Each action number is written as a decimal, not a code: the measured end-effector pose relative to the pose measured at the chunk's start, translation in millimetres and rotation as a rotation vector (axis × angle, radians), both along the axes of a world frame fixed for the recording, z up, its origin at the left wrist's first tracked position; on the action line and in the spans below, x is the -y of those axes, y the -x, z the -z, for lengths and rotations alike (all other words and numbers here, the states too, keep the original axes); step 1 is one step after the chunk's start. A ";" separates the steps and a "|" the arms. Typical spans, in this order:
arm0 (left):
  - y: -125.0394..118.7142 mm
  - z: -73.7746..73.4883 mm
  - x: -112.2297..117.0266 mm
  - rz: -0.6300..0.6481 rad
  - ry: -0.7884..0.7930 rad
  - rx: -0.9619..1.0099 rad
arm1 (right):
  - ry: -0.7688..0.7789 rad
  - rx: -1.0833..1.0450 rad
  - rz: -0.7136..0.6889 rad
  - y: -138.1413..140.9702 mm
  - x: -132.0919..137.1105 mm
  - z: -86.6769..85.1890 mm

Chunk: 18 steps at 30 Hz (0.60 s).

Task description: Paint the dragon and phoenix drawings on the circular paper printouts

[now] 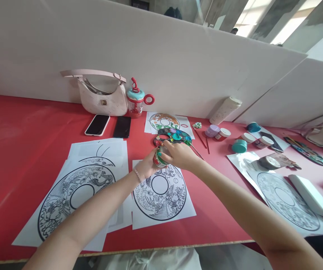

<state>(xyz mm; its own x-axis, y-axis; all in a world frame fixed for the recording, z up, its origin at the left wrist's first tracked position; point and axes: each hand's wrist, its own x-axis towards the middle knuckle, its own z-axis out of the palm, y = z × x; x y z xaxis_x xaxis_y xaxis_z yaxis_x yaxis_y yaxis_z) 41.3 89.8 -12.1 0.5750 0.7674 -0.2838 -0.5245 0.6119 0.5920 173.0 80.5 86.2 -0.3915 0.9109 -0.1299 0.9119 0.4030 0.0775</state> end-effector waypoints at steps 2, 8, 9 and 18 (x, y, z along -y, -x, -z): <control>-0.2 -2.1 -0.6 -0.034 0.023 0.011 | -0.005 -0.019 -0.007 -4.1 0.7 -5.5; 0.2 -5.0 -0.4 -0.085 0.065 0.035 | 0.042 -0.148 -0.294 -15.7 2.8 -18.7; 0.3 -5.4 0.0 -0.079 0.069 0.037 | 0.048 -0.116 -0.257 -13.4 3.4 -19.4; 2.3 -9.0 0.0 -0.053 0.110 0.067 | -0.027 -0.057 -0.218 -6.7 4.8 -20.9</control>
<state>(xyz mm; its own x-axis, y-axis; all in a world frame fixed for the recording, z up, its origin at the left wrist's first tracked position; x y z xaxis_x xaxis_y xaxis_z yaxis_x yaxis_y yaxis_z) 39.0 89.8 -3.1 0.5549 0.7635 -0.3304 -0.5941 0.6417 0.4851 179.8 75.7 107.1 -0.5852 0.8071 -0.0784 0.8070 0.5891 0.0414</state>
